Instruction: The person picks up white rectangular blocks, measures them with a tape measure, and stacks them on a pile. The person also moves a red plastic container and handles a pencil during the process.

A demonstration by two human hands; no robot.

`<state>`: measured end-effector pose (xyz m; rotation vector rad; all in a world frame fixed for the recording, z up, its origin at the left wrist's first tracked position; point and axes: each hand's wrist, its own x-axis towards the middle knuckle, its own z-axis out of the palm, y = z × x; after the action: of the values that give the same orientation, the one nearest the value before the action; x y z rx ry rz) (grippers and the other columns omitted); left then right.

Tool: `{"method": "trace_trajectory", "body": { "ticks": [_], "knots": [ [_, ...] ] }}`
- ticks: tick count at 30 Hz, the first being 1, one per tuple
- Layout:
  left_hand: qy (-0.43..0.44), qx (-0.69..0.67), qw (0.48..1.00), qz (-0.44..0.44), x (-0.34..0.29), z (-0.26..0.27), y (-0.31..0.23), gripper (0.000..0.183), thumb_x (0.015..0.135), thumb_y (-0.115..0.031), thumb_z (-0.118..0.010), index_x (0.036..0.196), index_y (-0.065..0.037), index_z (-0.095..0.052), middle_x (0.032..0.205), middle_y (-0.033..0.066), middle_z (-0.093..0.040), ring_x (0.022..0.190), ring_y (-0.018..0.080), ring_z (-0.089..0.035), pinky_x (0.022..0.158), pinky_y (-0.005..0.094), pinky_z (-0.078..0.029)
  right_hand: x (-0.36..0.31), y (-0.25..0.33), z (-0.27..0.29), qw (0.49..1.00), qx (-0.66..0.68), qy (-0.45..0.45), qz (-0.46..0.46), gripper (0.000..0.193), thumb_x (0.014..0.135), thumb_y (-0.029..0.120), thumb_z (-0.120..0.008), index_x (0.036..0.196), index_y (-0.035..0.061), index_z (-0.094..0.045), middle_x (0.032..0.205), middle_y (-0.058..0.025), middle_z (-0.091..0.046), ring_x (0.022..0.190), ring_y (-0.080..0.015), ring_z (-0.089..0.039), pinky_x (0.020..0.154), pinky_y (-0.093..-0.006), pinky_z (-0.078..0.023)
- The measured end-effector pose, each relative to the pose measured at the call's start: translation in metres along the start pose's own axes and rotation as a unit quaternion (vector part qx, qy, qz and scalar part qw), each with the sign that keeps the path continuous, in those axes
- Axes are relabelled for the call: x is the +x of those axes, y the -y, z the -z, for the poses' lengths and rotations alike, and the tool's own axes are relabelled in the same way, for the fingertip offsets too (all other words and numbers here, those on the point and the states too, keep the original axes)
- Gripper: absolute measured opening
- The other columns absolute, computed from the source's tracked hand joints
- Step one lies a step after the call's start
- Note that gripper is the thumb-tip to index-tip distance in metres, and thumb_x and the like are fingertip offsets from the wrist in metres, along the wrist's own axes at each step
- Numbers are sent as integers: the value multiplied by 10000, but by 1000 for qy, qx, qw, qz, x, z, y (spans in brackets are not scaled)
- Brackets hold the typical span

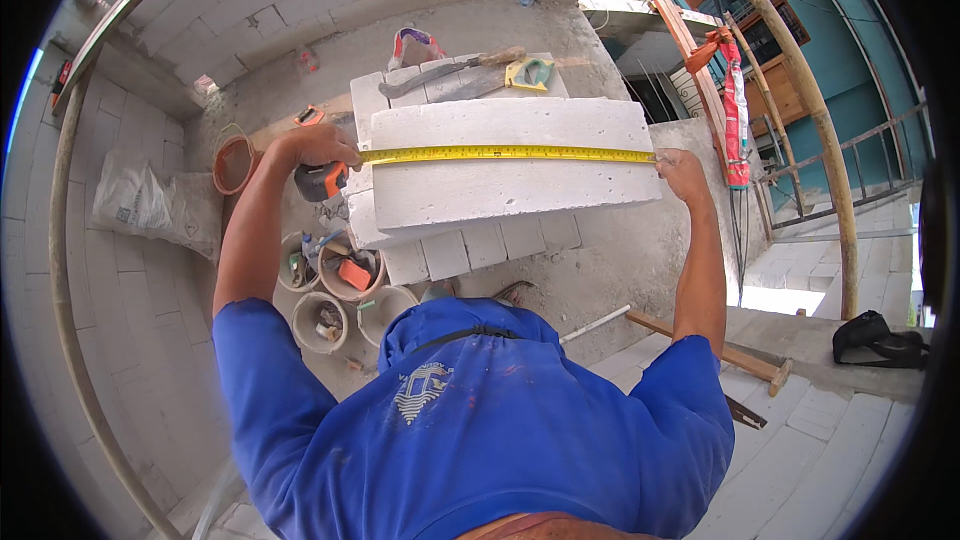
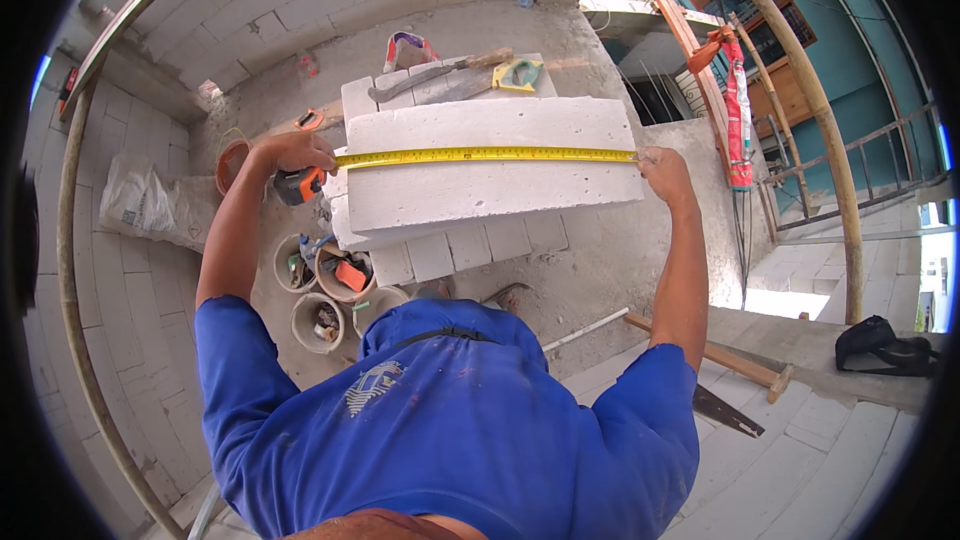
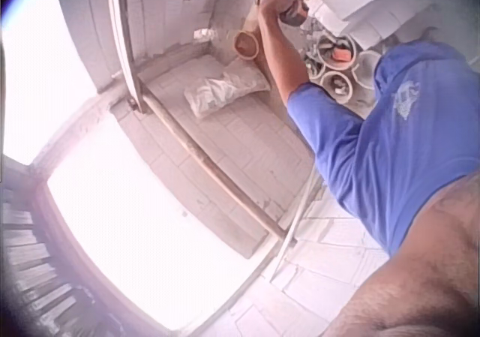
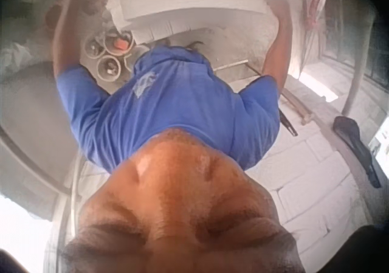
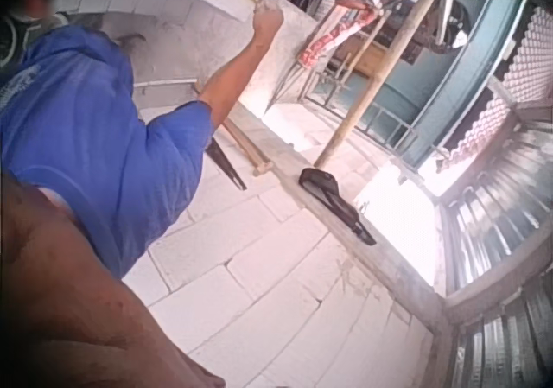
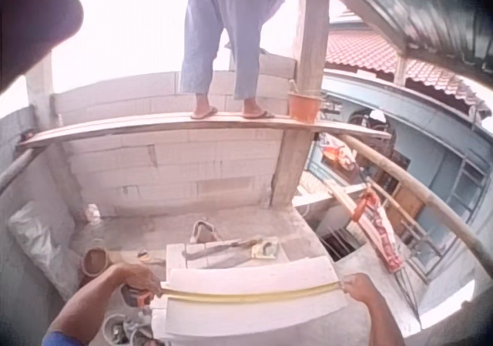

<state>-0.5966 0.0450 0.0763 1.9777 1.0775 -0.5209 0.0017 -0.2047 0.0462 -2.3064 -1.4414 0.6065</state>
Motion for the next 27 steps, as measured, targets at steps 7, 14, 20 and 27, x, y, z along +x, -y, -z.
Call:
{"method": "trace_trajectory", "body": {
  "ticks": [7,14,20,27],
  "knots": [
    [9,-16,1000,18,-3,-7,-5,438,775,-374,-682,1120,-117,-760,1000,73,-724,897,192,-632,815,334,-489,-11,15,-5,998,-19,-35,41,333,845,119,-634,1147,6,-714,892,-175,-738,823,-253,-695,787,-337,-521],
    [18,-46,999,5,1,-10,-2,393,859,-295,-628,1165,-70,-729,927,21,-742,813,117,-632,766,287,-505,-10,0,-12,997,50,-51,33,375,848,103,-664,1204,-8,-692,903,-123,-723,815,-157,-662,770,-295,-518],
    [20,-56,998,17,5,-11,1,392,863,-282,-624,1169,-58,-725,923,7,-746,823,102,-631,768,278,-499,-7,-16,-18,990,117,-64,40,328,855,89,-672,1163,-18,-704,905,-89,-730,795,-125,-646,744,-270,-517],
    [7,-31,999,9,2,-11,-3,365,860,-292,-623,1127,-73,-742,929,9,-745,854,99,-628,785,269,-485,-2,-18,-9,985,161,-19,54,283,858,97,-681,1113,-25,-700,869,-65,-709,811,-134,-644,760,-278,-518]
  ]
}}
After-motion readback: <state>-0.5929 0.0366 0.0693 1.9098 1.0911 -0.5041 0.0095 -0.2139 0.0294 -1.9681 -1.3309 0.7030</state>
